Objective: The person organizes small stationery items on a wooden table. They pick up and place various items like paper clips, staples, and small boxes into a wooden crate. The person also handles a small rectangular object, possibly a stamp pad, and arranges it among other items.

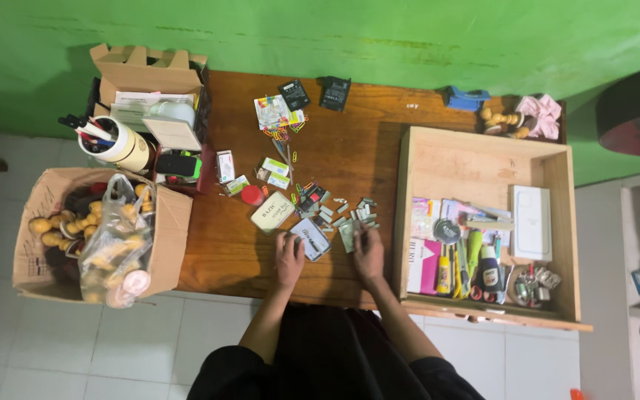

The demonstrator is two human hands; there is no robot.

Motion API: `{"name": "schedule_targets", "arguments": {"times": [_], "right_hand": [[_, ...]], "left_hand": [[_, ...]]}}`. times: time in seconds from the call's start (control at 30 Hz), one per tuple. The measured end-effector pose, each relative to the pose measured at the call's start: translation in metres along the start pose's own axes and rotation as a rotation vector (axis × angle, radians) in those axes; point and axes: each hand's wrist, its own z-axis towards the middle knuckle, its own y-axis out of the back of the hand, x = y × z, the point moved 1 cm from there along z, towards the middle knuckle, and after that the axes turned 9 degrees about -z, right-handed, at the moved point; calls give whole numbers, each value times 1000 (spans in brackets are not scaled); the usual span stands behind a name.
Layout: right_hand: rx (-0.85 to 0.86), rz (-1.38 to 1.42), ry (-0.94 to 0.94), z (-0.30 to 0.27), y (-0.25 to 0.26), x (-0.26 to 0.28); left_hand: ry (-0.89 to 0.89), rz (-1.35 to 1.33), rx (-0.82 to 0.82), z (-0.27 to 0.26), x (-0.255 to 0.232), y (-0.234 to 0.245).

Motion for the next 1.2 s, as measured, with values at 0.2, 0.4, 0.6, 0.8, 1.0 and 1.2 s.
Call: {"name": "schedule_targets", "arguments": {"times": [0.2,0.4,0.6,0.8,1.0,1.2], "right_hand": [[-20,-41,165,-10,3,1],[-20,16,187,-13,-4,-6],[-45,67,138,-12,-4,-8],[-32,99,45,-12,-9,-7],[-75,44,73,-9,-7,-1],[-79,45,-28,-6,-9,-4]], "left_hand": [[108,313,26,-1,-7,-3],[12,385,-22,5,-17,-3],[-17,364,-26,6,-22,-1],[46,418,-4,2,-17,-4],[25,422,-30,1,-11,-8],[-7,410,-35,-1,-10,-6]]}}
